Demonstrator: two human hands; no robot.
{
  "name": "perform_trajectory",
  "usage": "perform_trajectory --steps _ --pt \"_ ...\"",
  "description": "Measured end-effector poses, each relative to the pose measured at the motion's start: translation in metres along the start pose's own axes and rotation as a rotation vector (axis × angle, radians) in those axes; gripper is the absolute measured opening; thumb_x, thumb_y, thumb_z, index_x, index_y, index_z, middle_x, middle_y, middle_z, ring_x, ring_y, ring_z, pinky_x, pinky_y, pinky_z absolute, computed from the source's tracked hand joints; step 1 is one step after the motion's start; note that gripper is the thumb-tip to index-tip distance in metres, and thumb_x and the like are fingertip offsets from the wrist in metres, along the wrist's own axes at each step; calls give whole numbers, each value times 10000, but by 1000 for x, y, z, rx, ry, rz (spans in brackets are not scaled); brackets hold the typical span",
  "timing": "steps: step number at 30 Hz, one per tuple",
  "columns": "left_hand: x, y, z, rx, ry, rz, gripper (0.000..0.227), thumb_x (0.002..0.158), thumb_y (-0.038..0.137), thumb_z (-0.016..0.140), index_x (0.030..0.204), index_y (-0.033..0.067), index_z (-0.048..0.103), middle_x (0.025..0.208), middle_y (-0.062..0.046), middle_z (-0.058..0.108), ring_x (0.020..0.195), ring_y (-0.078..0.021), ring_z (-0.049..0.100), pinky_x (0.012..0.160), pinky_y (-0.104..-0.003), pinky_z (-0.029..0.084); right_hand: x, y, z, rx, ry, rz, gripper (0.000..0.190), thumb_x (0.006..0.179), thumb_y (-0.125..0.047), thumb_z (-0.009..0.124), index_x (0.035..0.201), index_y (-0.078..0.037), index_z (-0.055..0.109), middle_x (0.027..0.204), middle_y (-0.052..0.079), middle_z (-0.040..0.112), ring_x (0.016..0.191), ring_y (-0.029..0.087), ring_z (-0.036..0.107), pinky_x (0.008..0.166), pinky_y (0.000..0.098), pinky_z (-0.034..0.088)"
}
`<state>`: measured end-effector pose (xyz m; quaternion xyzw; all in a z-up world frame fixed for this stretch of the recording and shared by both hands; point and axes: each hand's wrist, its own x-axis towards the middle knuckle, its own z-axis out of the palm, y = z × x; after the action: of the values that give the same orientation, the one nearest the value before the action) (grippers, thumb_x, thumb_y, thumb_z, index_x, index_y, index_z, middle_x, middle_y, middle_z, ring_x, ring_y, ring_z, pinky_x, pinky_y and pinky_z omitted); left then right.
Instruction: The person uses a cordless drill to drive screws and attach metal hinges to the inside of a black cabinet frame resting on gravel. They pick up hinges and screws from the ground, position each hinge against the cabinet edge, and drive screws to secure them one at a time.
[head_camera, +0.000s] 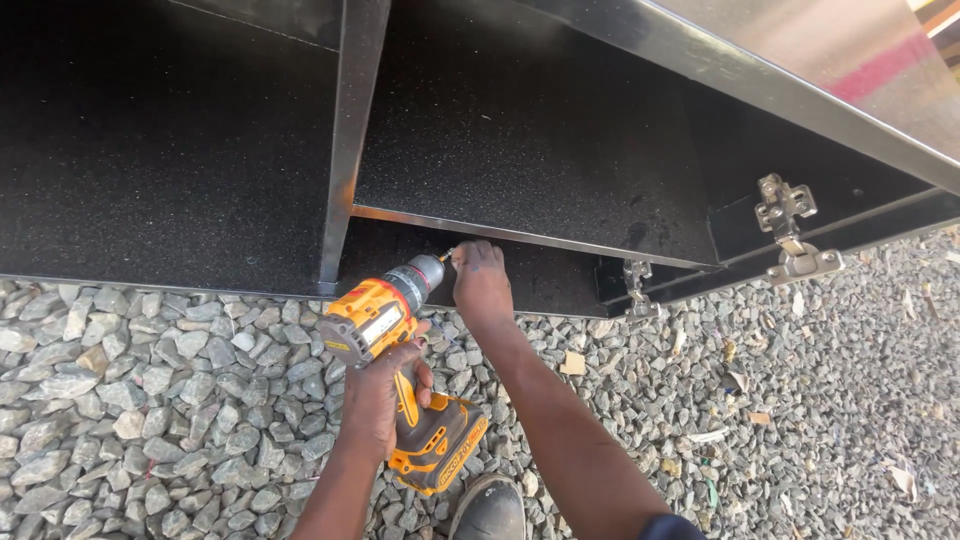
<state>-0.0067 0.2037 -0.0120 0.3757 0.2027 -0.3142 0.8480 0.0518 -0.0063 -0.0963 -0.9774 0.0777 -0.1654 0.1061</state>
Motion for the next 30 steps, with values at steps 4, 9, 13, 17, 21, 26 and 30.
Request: perform_trajectory --steps 4,9,13,17,21,26,30 --pt "0 1 0 -18 -41 -50 479 837 115 622 1275 -69 681 567 -138 559 427 -185 469 426 -288 370 -10 -5 -48 287 -104 266 280 824 49 501 1072 -52 583 929 81 710 809 244 689 761 385 539" --pt "3 5 0 0 -169 -142 471 815 98 639 1238 -93 716 609 -152 573 458 -172 469 418 -282 359 -19 12 -95 1122 -158 762 213 924 0 664 1124 2 737 870 83 662 756 142 603 718 276 539" --pt "3 5 3 29 -231 -230 542 812 156 641 1294 -83 709 558 -133 553 424 -164 448 439 -271 341 -22 33 -109 1386 -121 787 197 935 70 640 1117 63 715 838 132 660 725 167 614 692 258 552" --pt "6 1 5 21 -261 -287 536 807 123 640 1292 -93 713 562 -138 564 399 -159 434 414 -279 343 -26 42 -112 1602 -125 665 208 897 69 681 1102 66 715 890 144 722 765 174 663 732 286 585" --pt "4 0 9 41 -243 -316 499 799 144 676 1244 -74 737 536 -137 552 382 -158 427 385 -256 319 -28 43 -117 1564 -149 690 169 913 74 662 1065 43 730 841 137 729 726 170 673 695 272 588" --pt "7 -2 6 39 -252 -328 477 812 113 649 1240 -81 732 541 -132 552 382 -159 424 396 -273 322 -25 49 -120 1549 -101 720 145 933 79 638 1053 50 714 897 171 728 796 212 702 674 285 609" --pt "14 -7 5 49 -250 -306 502 805 143 638 1242 -86 726 540 -141 549 392 -159 440 389 -264 352 -23 51 -126 1585 -109 647 131 952 25 642 1069 70 680 854 190 730 765 235 728 687 304 634"
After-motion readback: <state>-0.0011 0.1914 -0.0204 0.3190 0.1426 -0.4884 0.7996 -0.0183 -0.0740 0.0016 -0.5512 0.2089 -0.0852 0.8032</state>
